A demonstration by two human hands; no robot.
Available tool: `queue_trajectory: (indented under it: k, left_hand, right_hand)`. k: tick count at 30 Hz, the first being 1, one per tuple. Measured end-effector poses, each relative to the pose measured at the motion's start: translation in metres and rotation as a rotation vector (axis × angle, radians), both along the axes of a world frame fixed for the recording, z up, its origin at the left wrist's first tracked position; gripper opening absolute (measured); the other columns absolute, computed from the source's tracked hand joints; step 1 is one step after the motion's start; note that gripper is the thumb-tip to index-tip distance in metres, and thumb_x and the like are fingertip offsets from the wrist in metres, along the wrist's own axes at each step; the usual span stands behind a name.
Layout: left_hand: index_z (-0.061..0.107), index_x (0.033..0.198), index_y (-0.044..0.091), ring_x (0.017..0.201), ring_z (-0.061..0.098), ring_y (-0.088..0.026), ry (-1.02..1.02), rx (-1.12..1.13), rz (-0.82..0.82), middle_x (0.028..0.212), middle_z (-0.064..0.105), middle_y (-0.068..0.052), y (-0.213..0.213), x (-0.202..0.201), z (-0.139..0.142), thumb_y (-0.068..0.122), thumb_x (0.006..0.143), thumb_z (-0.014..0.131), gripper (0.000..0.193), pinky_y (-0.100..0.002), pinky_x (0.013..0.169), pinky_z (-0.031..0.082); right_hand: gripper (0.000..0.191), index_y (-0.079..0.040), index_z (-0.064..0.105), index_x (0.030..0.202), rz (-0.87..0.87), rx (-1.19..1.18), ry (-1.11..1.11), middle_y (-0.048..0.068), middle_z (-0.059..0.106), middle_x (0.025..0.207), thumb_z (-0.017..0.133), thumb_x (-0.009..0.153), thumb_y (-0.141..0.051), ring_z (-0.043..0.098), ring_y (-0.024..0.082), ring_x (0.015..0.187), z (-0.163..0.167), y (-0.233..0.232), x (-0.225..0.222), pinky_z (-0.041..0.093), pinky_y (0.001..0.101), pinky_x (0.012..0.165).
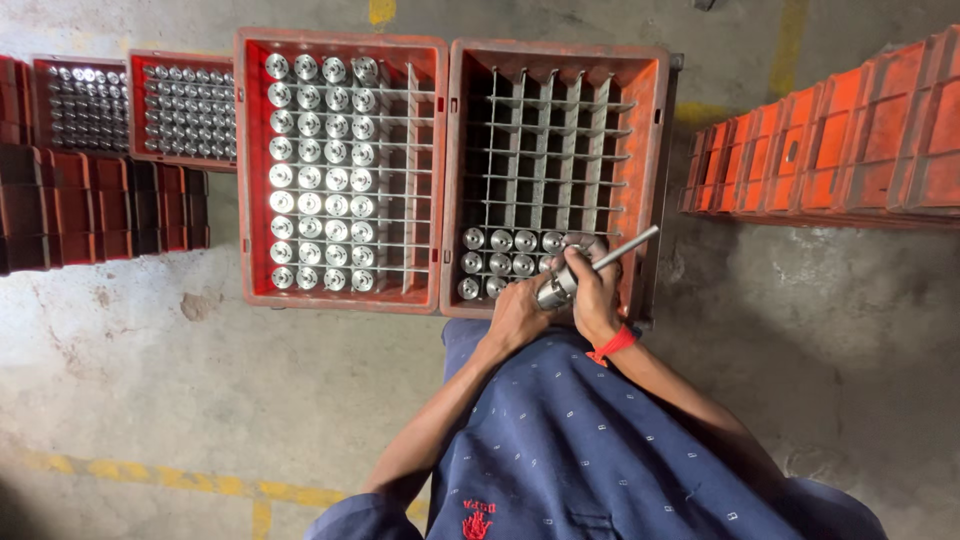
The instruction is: The person transfers small metal caps from one red crate to another using both hands. They repeatedly pick up caps and place them into the receiving crate, occasionally moving the crates to access more items.
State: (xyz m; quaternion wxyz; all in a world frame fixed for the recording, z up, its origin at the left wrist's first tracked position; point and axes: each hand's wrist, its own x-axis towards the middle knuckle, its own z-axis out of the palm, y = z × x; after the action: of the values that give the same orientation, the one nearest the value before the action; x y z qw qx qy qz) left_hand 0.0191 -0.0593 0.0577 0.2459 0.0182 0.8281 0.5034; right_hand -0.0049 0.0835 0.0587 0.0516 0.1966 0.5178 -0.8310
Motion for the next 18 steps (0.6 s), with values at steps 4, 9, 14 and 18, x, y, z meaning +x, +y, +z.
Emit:
queue_trajectory:
  k: [4,9,14,18]
  left_hand:
    - [0.068,0.115,0.001,0.094,0.072,-0.041,-0.092,-0.036,-0.108,0.1,0.074,-0.025,0.008,-0.002,-0.001,0.033,0.079,0.086,0.052,-0.047,0.084,0.057]
    - [0.066,0.121,0.002,0.096,0.075,-0.037,-0.08,0.158,-0.189,0.102,0.075,-0.023,0.013,-0.009,-0.015,0.041,0.08,0.084,0.059,-0.045,0.087,0.056]
    - [0.039,0.155,0.009,0.102,0.07,-0.04,0.297,-0.23,-0.327,0.117,0.07,-0.024,0.035,-0.032,-0.038,0.033,0.093,0.072,0.075,-0.047,0.088,0.055]
    - [0.039,0.149,0.009,0.105,0.07,-0.039,0.801,-0.224,-0.418,0.133,0.064,-0.026,0.053,-0.044,-0.052,0.005,0.061,0.067,0.092,-0.039,0.085,0.058]
  right_hand:
    - [0.012,0.0,0.064,0.114,0.185,0.051,0.109,0.005,0.062,0.09,0.057,0.105,-0.003,0.063,0.014,0.083,-0.011,0.011,0.013,0.055,0.0295,0.081]
    - [0.015,-0.002,0.065,0.112,0.066,-0.211,-0.194,0.005,0.065,0.092,0.06,0.098,-0.001,0.066,0.016,0.081,-0.036,0.049,0.001,0.057,0.0329,0.076]
    - [0.013,-0.005,0.065,0.113,-0.256,-0.199,-0.087,0.008,0.068,0.089,0.058,0.101,-0.002,0.069,0.02,0.084,-0.058,0.115,-0.02,0.059,0.034,0.083]
    - [0.014,-0.006,0.063,0.113,-0.327,-0.181,-0.114,0.007,0.068,0.085,0.057,0.101,-0.002,0.07,0.021,0.086,-0.067,0.142,-0.01,0.059,0.0349,0.084]
